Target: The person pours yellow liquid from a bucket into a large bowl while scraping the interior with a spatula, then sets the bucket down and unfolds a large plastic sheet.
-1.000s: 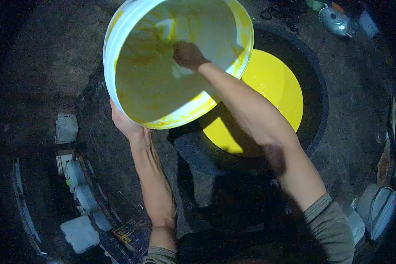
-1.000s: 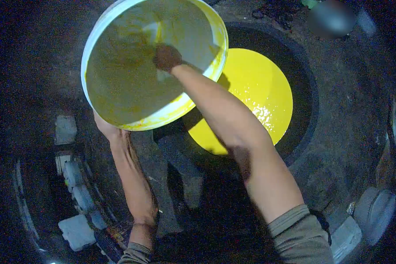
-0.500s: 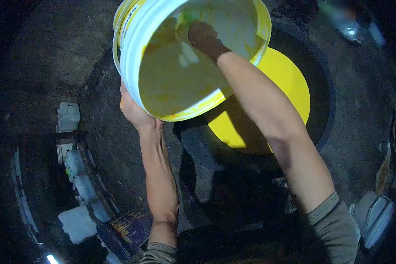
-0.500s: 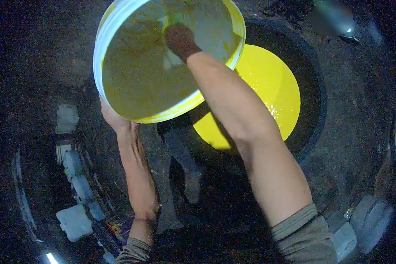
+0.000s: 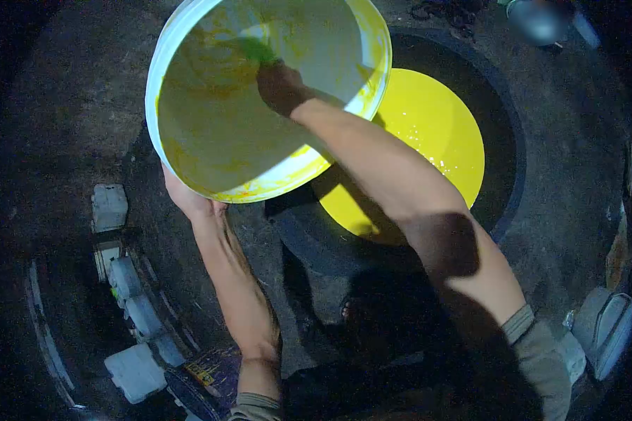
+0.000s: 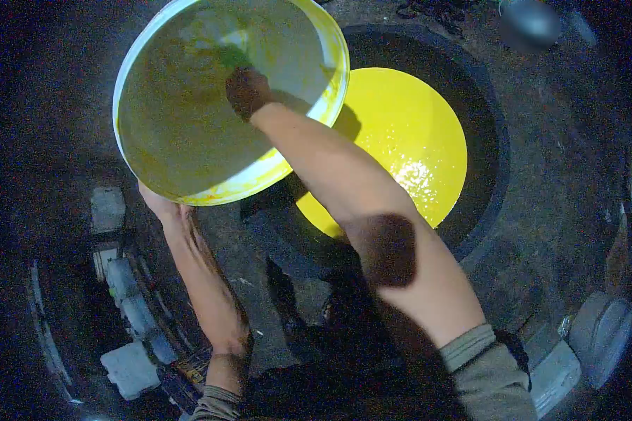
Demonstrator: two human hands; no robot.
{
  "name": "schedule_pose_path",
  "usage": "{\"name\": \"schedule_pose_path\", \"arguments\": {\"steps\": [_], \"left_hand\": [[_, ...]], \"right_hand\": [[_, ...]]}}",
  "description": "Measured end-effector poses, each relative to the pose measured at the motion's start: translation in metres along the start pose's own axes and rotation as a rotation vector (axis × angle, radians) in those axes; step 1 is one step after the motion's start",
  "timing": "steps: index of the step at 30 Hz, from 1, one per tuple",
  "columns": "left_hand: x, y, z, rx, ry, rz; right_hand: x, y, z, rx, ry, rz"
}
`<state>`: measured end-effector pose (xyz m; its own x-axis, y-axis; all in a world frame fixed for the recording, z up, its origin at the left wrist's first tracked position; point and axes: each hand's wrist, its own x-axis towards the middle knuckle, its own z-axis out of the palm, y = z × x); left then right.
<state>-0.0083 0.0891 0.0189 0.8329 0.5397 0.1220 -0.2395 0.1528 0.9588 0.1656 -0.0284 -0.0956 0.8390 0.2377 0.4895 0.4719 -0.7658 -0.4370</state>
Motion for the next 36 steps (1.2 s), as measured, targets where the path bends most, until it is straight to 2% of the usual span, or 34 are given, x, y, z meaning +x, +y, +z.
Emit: {"name": "schedule_pose_path", "arguments": {"steps": [2, 4, 6, 9, 11, 14, 17, 19, 21, 23, 26, 28, 30, 33, 36], "left_hand": [[-0.001, 0.0, -0.001, 0.008, -0.01, 0.011], [-0.003, 0.005, -0.003, 0.037, -0.023, 0.028], [-0.001, 0.003, -0.005, 0.029, -0.018, 0.017], [-0.001, 0.005, -0.001, 0.083, 0.006, 0.038], [-0.002, 0.004, 0.0, 0.062, -0.009, 0.048], [-0.003, 0.002, -0.009, -0.034, -0.06, 0.026], [-0.003, 0.001, -0.007, -0.068, -0.058, -0.005], [-0.008, 0.0, -0.002, -0.107, -0.012, -0.009], [-0.002, -0.004, -0.008, -0.152, -0.066, -0.022], [-0.001, -0.004, -0.014, -0.131, -0.071, -0.04], [0.001, 0.0, -0.012, -0.047, -0.047, -0.019], [0.004, -0.001, -0.011, -0.024, -0.016, -0.011], [-0.002, 0.001, -0.007, -0.077, -0.034, -0.017], [0.0, -0.005, -0.015, -0.07, -0.053, 0.004], [-0.002, -0.003, -0.016, 0.008, -0.034, 0.008]], "right_hand": [[-0.016, -0.002, -0.003, 0.067, -0.137, 0.014], [-0.005, -0.005, 0.002, 0.02, 0.062, -0.035], [0.0, -0.009, 0.003, 0.11, 0.144, 0.031], [0.0, -0.016, -0.008, 0.314, 0.073, 0.193], [-0.014, -0.009, -0.01, 0.291, -0.029, 0.168], [-0.014, -0.009, -0.016, 0.346, 0.106, 0.194], [-0.006, -0.013, -0.005, 0.268, 0.038, 0.129], [-0.011, -0.012, -0.003, 0.283, -0.139, 0.202], [-0.011, -0.013, -0.004, 0.29, -0.11, 0.208], [-0.01, -0.025, -0.025, 0.302, 0.109, 0.169], [0.004, -0.035, -0.017, 0.273, 0.2, 0.17], [-0.009, -0.029, -0.007, 0.088, -0.021, 0.09], [-0.021, -0.026, -0.01, 0.039, -0.057, 0.062], [-0.018, -0.034, -0.018, 0.174, 0.126, 0.048], [0.025, -0.042, -0.035, 0.223, 0.29, -0.066]]}}
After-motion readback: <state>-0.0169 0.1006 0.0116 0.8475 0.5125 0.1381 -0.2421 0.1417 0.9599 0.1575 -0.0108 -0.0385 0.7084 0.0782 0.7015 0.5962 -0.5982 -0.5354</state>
